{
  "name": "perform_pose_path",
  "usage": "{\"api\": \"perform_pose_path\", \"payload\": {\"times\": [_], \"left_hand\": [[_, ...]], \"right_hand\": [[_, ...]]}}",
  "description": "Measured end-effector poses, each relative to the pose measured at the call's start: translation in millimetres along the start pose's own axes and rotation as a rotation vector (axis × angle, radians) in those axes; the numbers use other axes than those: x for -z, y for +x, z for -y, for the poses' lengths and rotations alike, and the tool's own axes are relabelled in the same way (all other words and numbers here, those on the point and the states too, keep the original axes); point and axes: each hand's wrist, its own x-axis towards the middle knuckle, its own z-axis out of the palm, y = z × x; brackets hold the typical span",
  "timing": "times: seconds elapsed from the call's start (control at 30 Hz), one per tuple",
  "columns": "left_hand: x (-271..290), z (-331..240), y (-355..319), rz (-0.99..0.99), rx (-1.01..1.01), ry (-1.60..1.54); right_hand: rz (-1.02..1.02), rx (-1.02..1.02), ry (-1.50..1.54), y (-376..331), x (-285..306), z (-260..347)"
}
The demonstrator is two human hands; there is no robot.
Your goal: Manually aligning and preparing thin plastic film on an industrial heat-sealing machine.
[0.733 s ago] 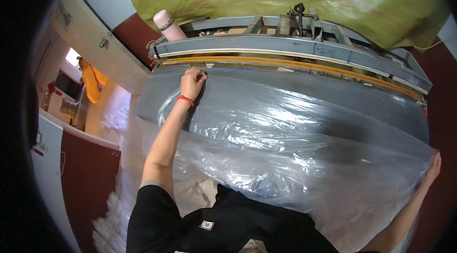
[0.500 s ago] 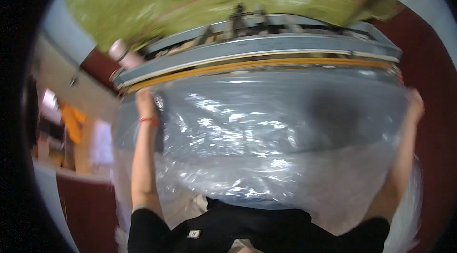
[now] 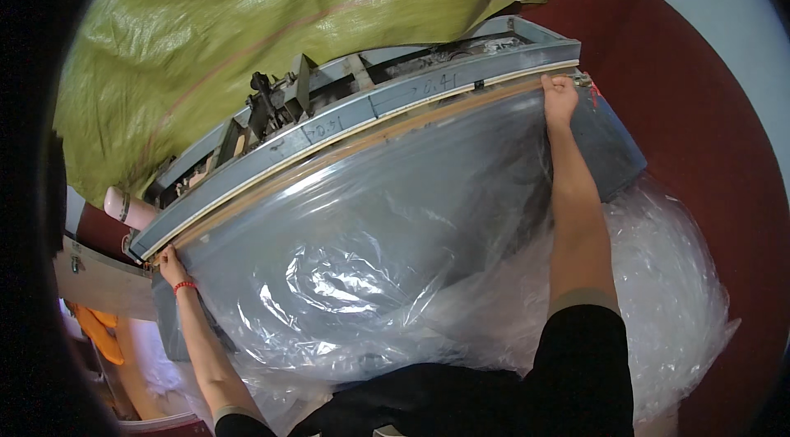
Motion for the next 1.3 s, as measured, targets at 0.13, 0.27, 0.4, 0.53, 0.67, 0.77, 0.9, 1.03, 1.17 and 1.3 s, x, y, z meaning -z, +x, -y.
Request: {"api": "perform_pose_path", "payload": {"times": [0.13,0.27,0.4,0.53,0.67,0.77,0.9,1.03,1.17,1.3], "left_hand": [[12,3,6,-0.042,-0.047,0.115],[8,-15,-8,-0.05,0.173,-0.004],[-12,-24,-14,-0.178,0.108,-0.073],[-2,-30,-18,-0.074,0.149,-0.115],[16,-59,-32,0.133,0.102,0.006],[-2,-120,-73,0.143,0.042,0.078],[16,-171,-105,0.344,-0.145,0.149],[23,-206,-131,0.389,-0.073,-0.005],[47,-228,-150,0.369,-0.028,0.005],[66,-237,-155,0.422,-0.153,0.156]], "right_hand": [[-0.02,-0.035,0.003,8,6,-6],[-0.043,-0.192,0.001,-3,4,17],[-0.011,-0.17,0.06,-1,11,14],[0.177,-0.246,0.098,-5,19,21],[0.224,0.214,-0.305,-24,32,58],[0.057,0.114,-0.214,-19,73,57],[-0.032,0.326,-0.276,-2,107,24],[0.05,0.622,-0.465,-33,42,111],[0.824,0.557,-0.029,-195,-76,273],[1.356,0.769,0.263,-344,-137,345]]}}
